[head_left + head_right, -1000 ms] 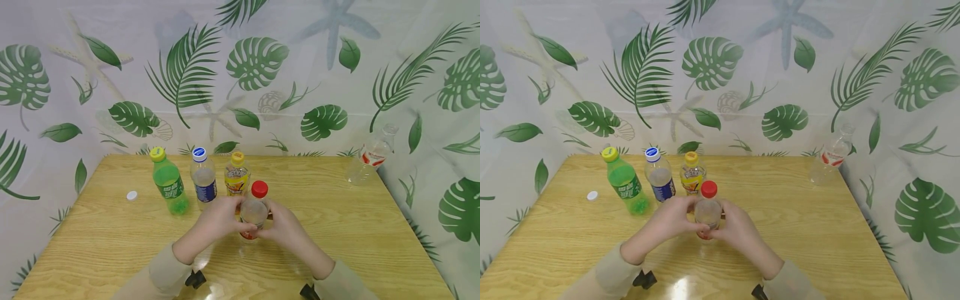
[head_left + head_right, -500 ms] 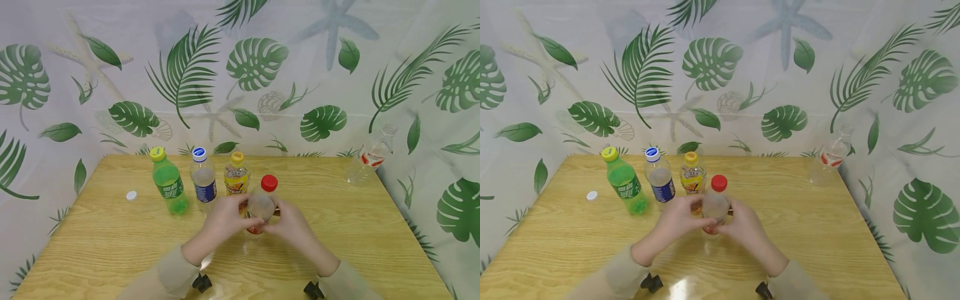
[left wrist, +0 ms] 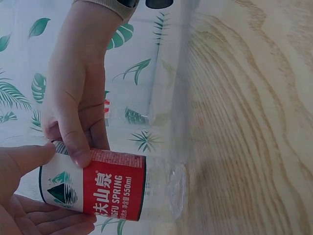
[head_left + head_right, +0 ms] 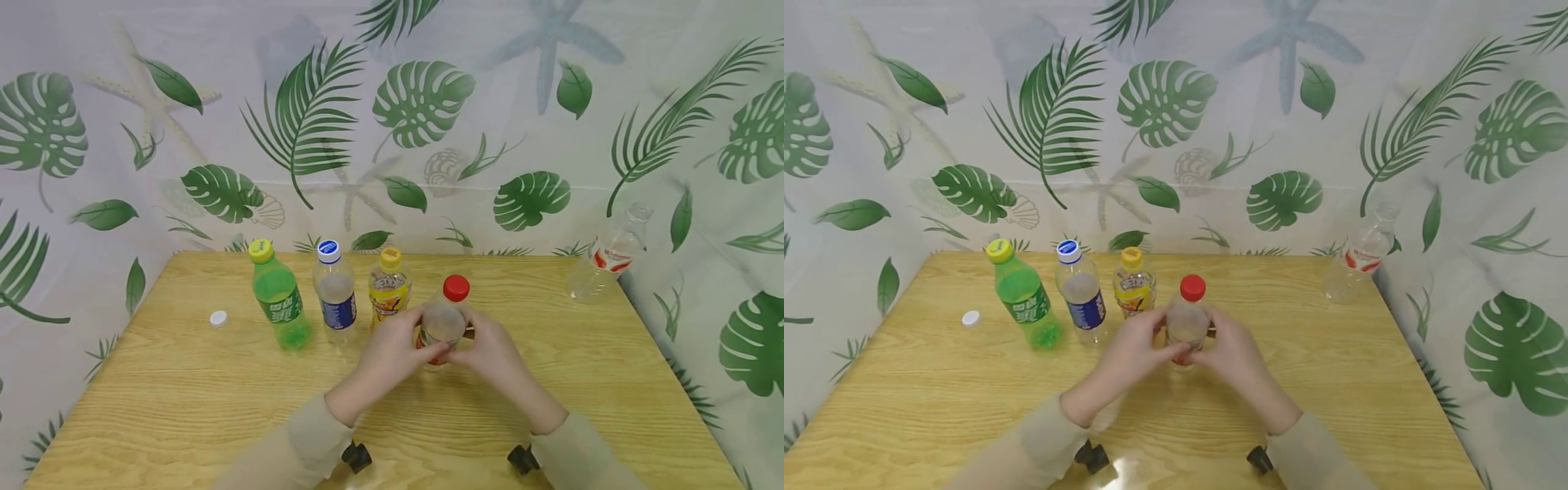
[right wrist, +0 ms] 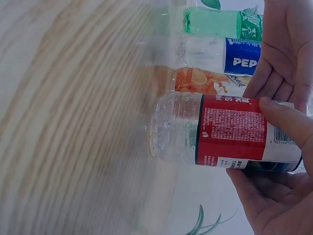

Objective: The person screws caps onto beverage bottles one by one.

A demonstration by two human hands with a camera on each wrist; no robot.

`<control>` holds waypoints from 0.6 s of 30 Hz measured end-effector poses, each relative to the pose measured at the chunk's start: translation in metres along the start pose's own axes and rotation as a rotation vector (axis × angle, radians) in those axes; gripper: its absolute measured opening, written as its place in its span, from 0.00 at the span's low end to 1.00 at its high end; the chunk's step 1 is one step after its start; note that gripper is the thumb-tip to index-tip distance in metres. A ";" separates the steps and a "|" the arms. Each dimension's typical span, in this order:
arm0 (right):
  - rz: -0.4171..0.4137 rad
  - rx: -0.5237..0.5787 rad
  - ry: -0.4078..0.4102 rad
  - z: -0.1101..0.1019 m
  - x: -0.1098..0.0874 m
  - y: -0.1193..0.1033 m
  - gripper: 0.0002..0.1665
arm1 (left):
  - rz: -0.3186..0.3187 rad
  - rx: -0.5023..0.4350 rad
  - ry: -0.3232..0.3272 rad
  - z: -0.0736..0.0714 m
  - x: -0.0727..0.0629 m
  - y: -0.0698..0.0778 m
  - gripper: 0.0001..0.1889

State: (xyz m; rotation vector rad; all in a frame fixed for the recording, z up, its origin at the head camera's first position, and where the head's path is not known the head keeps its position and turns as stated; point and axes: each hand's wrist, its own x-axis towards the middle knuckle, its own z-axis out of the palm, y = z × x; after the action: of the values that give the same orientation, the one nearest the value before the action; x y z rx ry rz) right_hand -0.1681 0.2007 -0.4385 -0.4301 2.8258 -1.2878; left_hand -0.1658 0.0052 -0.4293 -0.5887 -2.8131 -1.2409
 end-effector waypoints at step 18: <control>0.000 -0.031 0.033 -0.015 0.028 0.009 0.38 | -0.035 0.020 0.011 0.011 0.013 0.004 0.36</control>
State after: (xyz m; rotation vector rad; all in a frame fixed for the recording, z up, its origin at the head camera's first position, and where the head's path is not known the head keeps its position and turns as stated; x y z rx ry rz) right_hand -0.1989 0.2102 -0.4326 -0.4132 2.8764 -1.2648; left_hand -0.1746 0.0199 -0.4319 -0.5326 -2.8348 -1.2164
